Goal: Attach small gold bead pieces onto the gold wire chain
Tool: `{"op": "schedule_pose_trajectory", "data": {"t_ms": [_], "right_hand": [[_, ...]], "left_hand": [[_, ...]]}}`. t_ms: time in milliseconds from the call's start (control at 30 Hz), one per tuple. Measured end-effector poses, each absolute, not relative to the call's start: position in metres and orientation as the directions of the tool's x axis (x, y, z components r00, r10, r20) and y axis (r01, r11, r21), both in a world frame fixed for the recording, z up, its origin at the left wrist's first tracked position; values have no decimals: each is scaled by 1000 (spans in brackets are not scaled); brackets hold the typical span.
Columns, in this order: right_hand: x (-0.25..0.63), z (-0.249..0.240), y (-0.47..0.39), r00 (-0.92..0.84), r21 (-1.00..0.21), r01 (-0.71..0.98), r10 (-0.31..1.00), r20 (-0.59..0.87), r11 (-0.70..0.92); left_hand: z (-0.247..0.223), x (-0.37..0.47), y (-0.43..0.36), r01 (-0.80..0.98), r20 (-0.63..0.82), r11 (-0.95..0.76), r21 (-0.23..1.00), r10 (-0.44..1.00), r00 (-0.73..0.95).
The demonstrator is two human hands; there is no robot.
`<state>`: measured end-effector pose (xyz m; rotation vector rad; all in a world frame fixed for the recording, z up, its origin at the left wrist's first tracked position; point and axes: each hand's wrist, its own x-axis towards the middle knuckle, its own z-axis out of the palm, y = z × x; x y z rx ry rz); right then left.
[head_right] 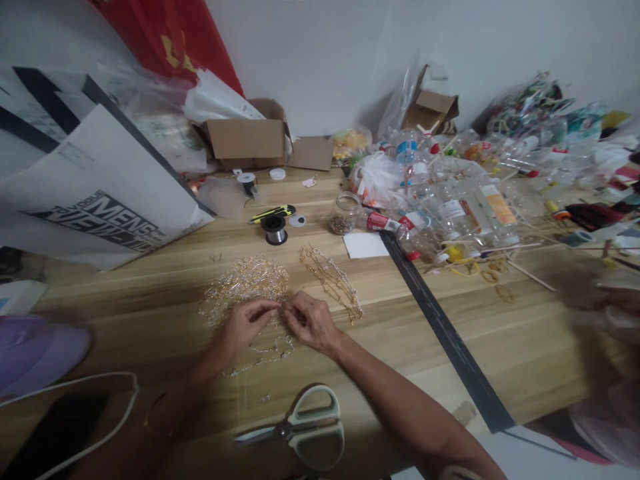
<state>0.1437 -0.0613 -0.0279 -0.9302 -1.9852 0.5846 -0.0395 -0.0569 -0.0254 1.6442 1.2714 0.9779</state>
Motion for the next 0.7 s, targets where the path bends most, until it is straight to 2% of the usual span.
{"op": "schedule_pose_trajectory", "data": {"t_ms": [700], "right_hand": [[144, -29, -61, -365, -693, 386, 791, 492, 609]], "left_hand": [[-25, -40, -57, 361, 100, -171, 917, 973, 209]]}}
